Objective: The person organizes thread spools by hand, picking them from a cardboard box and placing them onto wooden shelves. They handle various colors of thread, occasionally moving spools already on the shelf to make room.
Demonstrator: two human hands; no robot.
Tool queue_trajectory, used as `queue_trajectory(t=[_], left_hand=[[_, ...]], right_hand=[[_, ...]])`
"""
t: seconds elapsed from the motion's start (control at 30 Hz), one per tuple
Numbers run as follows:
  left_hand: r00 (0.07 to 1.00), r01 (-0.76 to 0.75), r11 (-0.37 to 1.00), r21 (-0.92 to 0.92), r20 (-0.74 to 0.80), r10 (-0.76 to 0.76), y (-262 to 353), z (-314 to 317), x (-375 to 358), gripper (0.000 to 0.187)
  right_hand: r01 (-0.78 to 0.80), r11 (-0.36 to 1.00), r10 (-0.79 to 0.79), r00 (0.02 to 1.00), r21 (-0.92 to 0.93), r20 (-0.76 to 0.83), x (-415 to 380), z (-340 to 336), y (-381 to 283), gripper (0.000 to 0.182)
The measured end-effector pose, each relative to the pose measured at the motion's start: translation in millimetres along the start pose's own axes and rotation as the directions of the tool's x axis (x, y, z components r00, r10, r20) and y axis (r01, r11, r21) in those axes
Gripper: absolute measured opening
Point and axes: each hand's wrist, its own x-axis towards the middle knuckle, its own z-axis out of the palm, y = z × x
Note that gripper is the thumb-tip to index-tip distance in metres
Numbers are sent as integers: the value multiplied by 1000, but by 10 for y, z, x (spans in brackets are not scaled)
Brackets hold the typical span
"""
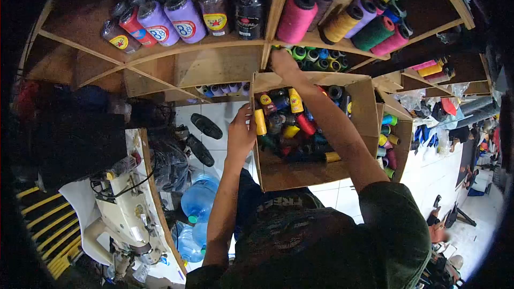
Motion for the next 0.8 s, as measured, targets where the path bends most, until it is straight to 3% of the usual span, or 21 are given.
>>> queue_trajectory(t=[0.03, 0.07, 0.17, 0.3, 0.43, 0.47, 0.57, 0.73, 0.8], left_hand=[[1000, 9, 1000, -6, -5, -9, 0, 6, -10, 32], [1000, 21, 1000, -16, -10, -21, 0, 13, -38, 32], [999, 32, 999, 5, -4, -32, -116, 54, -46, 32], [1000, -5, 999, -39, 3, 5, -14, -18, -35, 32], [999, 20, 999, -41, 38, -19, -88, -27, -21, 32], [999, 20, 999, -45, 45, -18, -80, -38, -15, 32], [1000, 10, 999, -50, 28, -9, -72, -43, -53, 32], [997, -72, 995, -67, -22, 70, -199, 24, -51, 29], [999, -38, 997, -74, 0, 39, -201, 19, -55, 29]], right_hand=[[-6, 1000, 6, 1000, 4, 22, 62, 78, 30, 20], [203, 958, -210, 978, -202, -14, 74, 144, 105, 18], [252, 961, -251, 968, -116, 22, -102, -214, -34, 16], [166, 985, -166, 986, 47, -7, -101, -281, -50, 13], [253, 967, -253, 967, -8, 34, -96, -345, -42, 16], [347, 938, -344, 931, 0, 118, -17, -348, 16, 19], [449, 889, -445, 893, -89, 62, -3, -334, 13, 23], [315, 946, -307, 947, -76, 99, 51, -168, 78, 31], [411, 908, -409, 912, -85, 47, 97, -77, 145, 32]])
